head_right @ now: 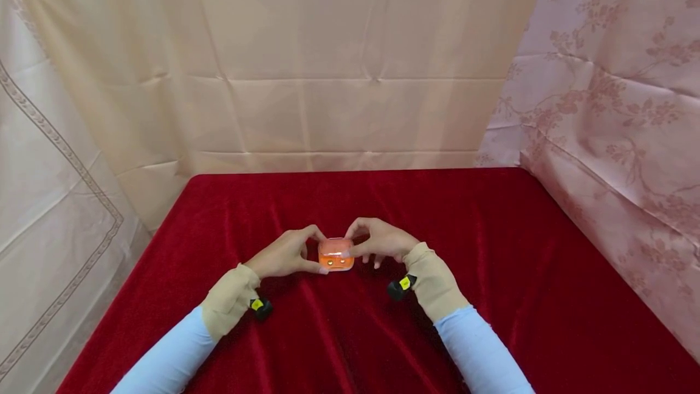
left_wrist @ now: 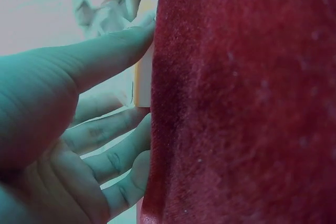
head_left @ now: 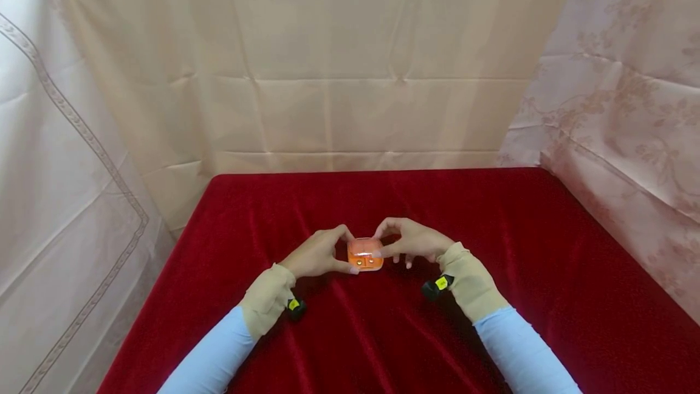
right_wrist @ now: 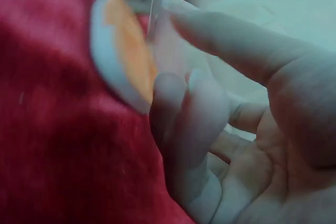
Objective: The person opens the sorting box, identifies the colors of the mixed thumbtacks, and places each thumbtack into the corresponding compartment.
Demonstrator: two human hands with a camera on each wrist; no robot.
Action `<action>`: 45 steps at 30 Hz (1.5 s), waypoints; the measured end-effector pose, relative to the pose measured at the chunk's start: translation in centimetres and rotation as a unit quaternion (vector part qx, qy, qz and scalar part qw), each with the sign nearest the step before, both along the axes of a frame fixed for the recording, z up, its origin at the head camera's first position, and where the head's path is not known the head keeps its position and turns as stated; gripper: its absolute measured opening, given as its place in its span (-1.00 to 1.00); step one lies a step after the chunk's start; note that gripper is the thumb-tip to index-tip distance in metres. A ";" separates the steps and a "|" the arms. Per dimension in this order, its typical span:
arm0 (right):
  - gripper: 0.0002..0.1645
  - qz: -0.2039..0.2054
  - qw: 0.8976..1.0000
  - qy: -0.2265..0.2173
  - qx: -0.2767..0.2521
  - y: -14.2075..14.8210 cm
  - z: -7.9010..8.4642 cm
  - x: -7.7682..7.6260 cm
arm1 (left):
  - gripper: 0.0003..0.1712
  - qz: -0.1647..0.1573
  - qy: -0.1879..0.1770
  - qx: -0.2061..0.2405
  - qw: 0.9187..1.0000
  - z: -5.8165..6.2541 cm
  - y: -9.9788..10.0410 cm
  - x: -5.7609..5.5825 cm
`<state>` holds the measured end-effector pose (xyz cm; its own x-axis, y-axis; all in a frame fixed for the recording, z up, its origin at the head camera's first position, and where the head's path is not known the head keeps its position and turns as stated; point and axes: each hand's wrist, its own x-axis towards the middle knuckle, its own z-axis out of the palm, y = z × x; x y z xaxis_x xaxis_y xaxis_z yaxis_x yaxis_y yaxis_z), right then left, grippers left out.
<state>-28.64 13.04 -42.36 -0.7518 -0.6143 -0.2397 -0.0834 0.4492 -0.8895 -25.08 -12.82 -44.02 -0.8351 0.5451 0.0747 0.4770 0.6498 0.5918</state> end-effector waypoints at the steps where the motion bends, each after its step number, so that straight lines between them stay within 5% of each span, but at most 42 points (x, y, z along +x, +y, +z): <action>1: -0.44 0.006 1.000 0.023 0.016 -0.1 0.0 0.1 | -0.33 -0.002 -0.001 0.003 1.000 0.0 0.0 0.0; 5: -0.38 0.012 0.992 0.102 0.078 -0.8 0.2 0.7 | -0.35 -0.007 -0.001 0.009 1.000 0.2 -0.1 0.1; 10: -0.36 0.005 0.982 0.140 0.125 -1.5 0.4 1.4 | -0.35 -0.003 -0.003 0.002 1.000 0.3 -0.1 0.1; 33: -0.30 0.058 0.962 0.228 0.136 -1.1 -0.1 0.8 | -0.30 0.013 0.027 0.007 1.000 -0.1 0.4 0.1; 38: -0.29 0.022 0.964 0.226 0.141 2.4 0.4 -0.9 | -0.24 0.040 0.030 -0.006 0.999 0.2 0.2 0.0; 45: -0.28 -0.069 0.965 0.195 0.163 8.6 0.3 -3.5 | -0.39 0.052 0.026 -0.018 0.998 0.2 -0.3 -0.1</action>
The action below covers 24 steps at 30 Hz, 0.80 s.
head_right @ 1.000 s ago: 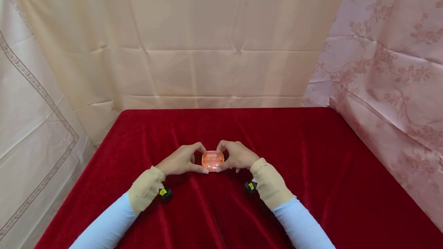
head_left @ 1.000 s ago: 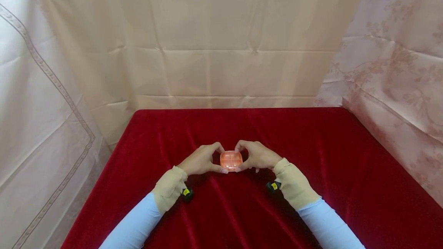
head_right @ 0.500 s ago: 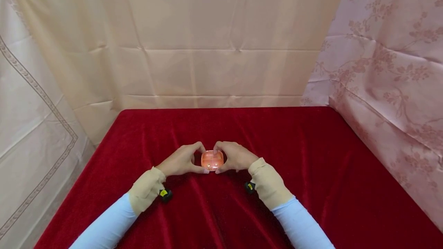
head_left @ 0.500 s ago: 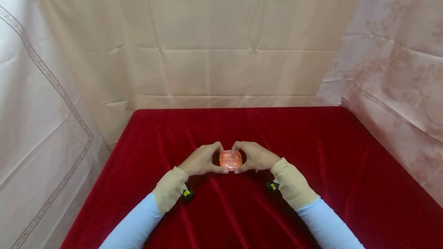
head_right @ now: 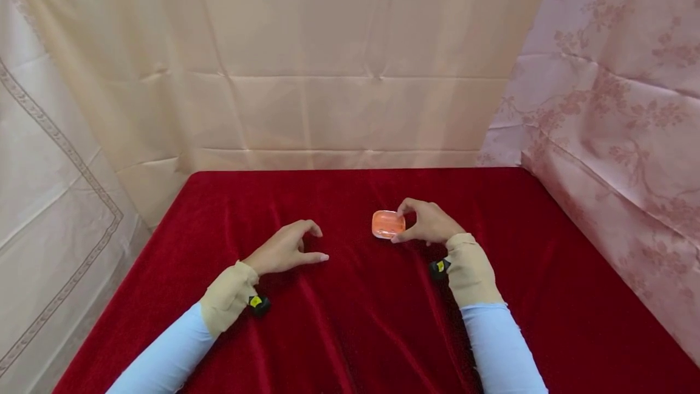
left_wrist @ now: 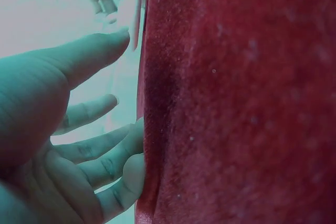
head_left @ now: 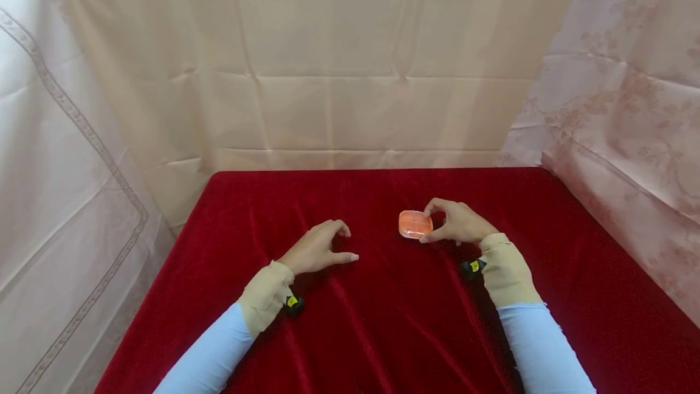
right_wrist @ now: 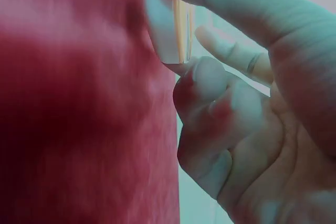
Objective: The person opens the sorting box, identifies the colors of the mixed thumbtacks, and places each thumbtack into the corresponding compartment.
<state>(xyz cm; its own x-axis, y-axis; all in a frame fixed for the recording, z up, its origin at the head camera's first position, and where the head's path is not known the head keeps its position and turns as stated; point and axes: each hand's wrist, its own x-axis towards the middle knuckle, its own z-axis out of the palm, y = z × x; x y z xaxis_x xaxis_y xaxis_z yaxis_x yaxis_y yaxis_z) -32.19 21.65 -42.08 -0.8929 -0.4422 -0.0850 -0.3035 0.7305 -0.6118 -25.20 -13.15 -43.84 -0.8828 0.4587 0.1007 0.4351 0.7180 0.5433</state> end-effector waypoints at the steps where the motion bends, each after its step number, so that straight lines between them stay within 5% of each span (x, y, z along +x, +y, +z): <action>1: -0.28 -0.007 1.000 -0.003 0.001 0.6 -0.1 -0.3 | -0.41 0.000 0.001 0.000 1.000 0.0 -0.1 0.0; 17: -0.34 0.001 0.999 -0.042 0.005 3.0 -0.6 -1.4 | -0.61 -0.001 0.002 0.012 1.000 -0.1 -1.0 0.3; 21: -0.21 0.005 0.999 -0.034 -0.001 3.7 1.2 -0.4 | -0.66 -0.002 0.002 0.012 1.000 -0.2 -1.0 0.5; 24: -0.18 -0.025 1.000 0.018 -0.004 4.5 3.7 0.8 | -0.67 -0.002 0.012 -0.001 1.000 0.2 -1.2 0.3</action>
